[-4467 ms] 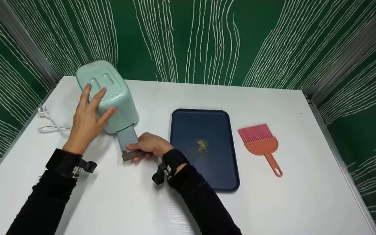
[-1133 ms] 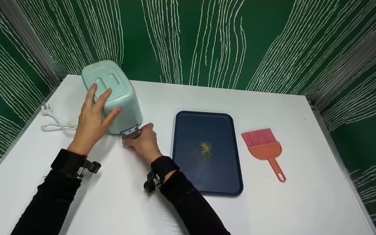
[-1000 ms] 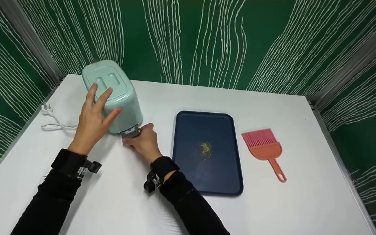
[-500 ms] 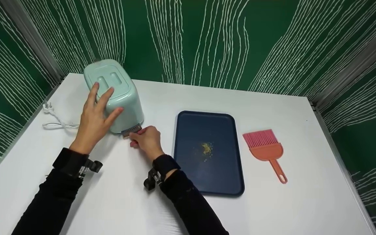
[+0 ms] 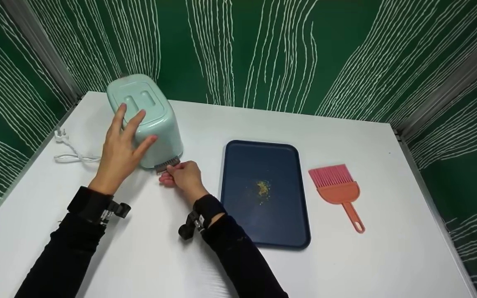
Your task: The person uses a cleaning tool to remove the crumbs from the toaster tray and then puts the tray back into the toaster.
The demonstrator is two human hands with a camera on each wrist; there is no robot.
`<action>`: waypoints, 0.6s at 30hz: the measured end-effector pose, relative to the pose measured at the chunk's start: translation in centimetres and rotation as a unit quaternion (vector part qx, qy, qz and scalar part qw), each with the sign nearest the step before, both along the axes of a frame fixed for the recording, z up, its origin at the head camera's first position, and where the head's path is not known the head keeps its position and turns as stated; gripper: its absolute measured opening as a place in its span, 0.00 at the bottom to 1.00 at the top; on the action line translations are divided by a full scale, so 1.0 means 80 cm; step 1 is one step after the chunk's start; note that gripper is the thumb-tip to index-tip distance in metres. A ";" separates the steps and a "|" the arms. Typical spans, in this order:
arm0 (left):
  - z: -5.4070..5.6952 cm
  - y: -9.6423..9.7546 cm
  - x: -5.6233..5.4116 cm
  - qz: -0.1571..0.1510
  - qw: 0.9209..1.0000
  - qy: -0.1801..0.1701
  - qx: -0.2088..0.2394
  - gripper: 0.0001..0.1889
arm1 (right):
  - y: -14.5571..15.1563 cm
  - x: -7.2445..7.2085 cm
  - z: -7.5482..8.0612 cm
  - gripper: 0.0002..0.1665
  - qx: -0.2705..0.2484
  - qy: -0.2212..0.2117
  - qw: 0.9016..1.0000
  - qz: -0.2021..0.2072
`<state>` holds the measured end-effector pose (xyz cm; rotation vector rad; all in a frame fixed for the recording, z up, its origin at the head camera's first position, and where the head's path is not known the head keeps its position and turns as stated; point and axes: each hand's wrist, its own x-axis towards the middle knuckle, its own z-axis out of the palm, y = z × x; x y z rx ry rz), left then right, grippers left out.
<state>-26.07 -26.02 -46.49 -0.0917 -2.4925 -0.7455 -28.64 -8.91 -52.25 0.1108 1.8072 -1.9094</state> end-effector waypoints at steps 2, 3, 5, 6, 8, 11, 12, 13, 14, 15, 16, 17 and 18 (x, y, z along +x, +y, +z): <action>0.000 0.000 0.000 0.000 1.000 0.001 0.004 0.37 | -0.001 0.000 -0.001 0.09 -0.004 -0.004 1.000 -0.002; 0.000 -0.001 0.000 -0.001 1.000 0.001 0.006 0.37 | -0.001 0.000 -0.001 0.09 -0.006 -0.005 1.000 -0.004; 0.000 -0.001 0.000 -0.001 1.000 0.003 0.007 0.37 | -0.002 0.000 -0.002 0.08 -0.012 -0.008 1.000 -0.009; -0.001 -0.001 -0.001 -0.002 1.000 0.004 0.007 0.37 | -0.003 0.000 -0.003 0.08 -0.014 -0.009 1.000 -0.011; -0.001 0.000 -0.001 -0.002 1.000 0.005 0.007 0.36 | -0.003 0.000 -0.004 0.08 -0.017 -0.009 1.000 -0.015; -0.001 0.000 -0.001 -0.003 1.000 0.004 0.006 0.36 | -0.004 0.000 -0.004 0.09 -0.018 -0.004 1.000 -0.016; -0.001 0.000 -0.001 -0.003 1.000 0.004 0.007 0.36 | -0.004 0.000 -0.004 0.09 -0.018 -0.001 1.000 -0.015; -0.001 0.000 -0.001 -0.003 1.000 0.003 0.008 0.36 | -0.004 0.000 -0.004 0.09 -0.018 0.001 1.000 -0.015; -0.001 -0.001 -0.001 -0.003 1.000 0.002 0.008 0.36 | -0.005 0.000 -0.004 0.10 -0.018 0.003 1.000 -0.014; -0.001 -0.001 0.000 -0.003 1.000 0.000 0.008 0.36 | -0.005 0.000 -0.003 0.10 -0.019 0.005 1.000 -0.014; 0.000 -0.001 0.000 -0.003 1.000 -0.001 0.008 0.36 | -0.005 -0.001 -0.003 0.10 -0.019 0.006 1.000 -0.015; 0.000 -0.001 0.000 -0.003 1.000 -0.002 0.009 0.36 | -0.006 -0.001 -0.003 0.10 -0.021 0.006 1.000 -0.015; 0.000 -0.001 0.000 -0.004 1.000 -0.003 0.009 0.36 | -0.006 -0.002 -0.003 0.10 -0.022 0.005 1.000 -0.016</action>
